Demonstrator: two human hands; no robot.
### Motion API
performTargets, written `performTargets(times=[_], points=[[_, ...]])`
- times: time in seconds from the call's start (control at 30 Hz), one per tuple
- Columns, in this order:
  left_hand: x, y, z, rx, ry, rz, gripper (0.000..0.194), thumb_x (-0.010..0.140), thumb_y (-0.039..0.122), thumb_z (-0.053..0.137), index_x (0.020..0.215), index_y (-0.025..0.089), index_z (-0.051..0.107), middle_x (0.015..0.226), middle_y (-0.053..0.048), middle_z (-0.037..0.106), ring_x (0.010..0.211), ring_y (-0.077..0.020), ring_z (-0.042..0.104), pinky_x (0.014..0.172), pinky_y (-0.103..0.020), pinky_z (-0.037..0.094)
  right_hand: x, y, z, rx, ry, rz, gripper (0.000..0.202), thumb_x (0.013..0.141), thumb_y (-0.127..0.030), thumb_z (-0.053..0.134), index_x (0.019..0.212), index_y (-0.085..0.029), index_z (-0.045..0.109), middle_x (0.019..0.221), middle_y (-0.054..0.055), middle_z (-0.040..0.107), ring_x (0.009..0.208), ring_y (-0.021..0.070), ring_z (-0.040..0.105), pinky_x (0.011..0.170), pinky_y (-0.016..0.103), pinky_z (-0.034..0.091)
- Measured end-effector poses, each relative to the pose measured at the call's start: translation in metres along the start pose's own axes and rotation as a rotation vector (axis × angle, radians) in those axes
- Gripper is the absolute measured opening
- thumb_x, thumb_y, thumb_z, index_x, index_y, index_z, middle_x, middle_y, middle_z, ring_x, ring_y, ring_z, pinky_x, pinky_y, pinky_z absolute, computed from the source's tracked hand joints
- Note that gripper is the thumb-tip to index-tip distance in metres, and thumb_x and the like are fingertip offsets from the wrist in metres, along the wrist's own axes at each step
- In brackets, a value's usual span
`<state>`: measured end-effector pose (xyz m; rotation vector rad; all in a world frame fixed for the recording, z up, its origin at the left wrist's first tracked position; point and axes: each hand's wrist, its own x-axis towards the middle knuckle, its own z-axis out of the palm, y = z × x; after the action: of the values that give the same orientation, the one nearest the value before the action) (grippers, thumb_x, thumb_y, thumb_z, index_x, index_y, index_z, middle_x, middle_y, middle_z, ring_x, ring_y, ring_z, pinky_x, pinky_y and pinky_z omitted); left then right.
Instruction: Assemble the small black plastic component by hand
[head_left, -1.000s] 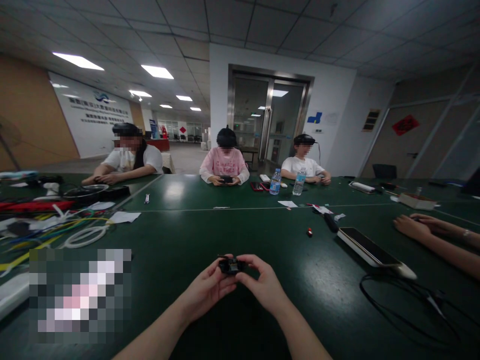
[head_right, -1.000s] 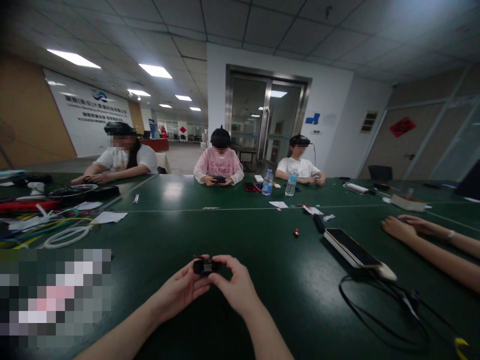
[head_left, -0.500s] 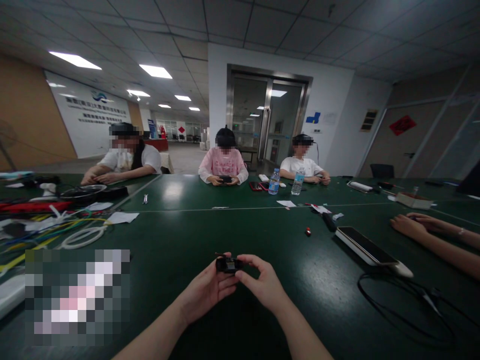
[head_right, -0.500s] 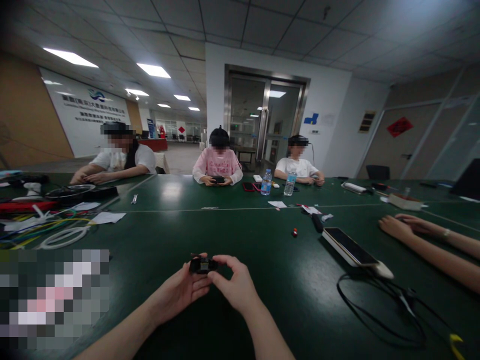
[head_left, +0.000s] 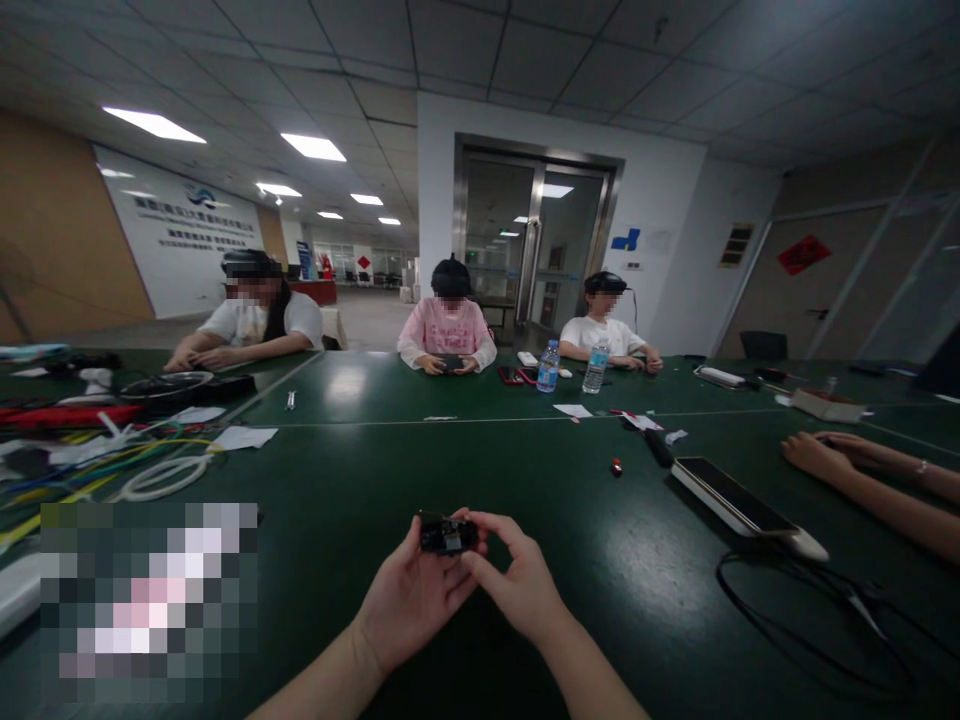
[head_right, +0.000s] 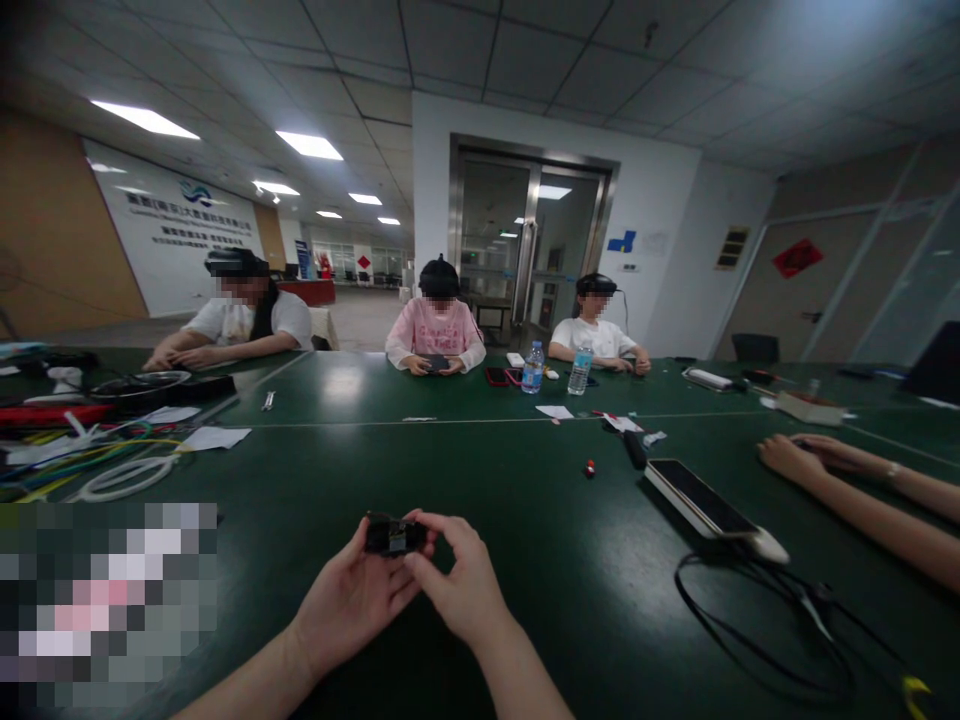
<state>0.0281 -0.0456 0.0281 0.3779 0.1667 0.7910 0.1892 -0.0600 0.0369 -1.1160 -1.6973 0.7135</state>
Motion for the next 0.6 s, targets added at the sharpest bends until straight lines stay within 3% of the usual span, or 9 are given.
performTargets(times=[0.3,0.6], points=[[-0.0012,0.0031,-0.0060,0.023,-0.071,-0.015,0.045,0.087,0.043,0.036,0.111,0.012,0.058,0.107,-0.012,0.068,0.108,-0.0199,0.057,0.103,-0.033,0.029,-0.0012,0.0001,0.0025,-0.004,-0.004,-0.021,0.043,0.074,-0.014,0.056,0.114,-0.028,0.053,0.110,0.004,0.060,0.105,0.0206,0.053,0.094,0.040,0.040],[0.0035,0.0004,-0.0073,0.006,0.044,0.005,0.043,0.087,0.044,0.038,0.101,0.011,0.062,0.096,-0.011,0.072,0.095,-0.0188,0.064,0.091,-0.029,0.041,-0.0013,0.0031,0.0026,-0.060,0.026,-0.104,0.038,0.072,-0.017,0.062,0.108,-0.028,0.058,0.113,0.006,0.057,0.109,0.0215,0.051,0.095,0.041,0.040]])
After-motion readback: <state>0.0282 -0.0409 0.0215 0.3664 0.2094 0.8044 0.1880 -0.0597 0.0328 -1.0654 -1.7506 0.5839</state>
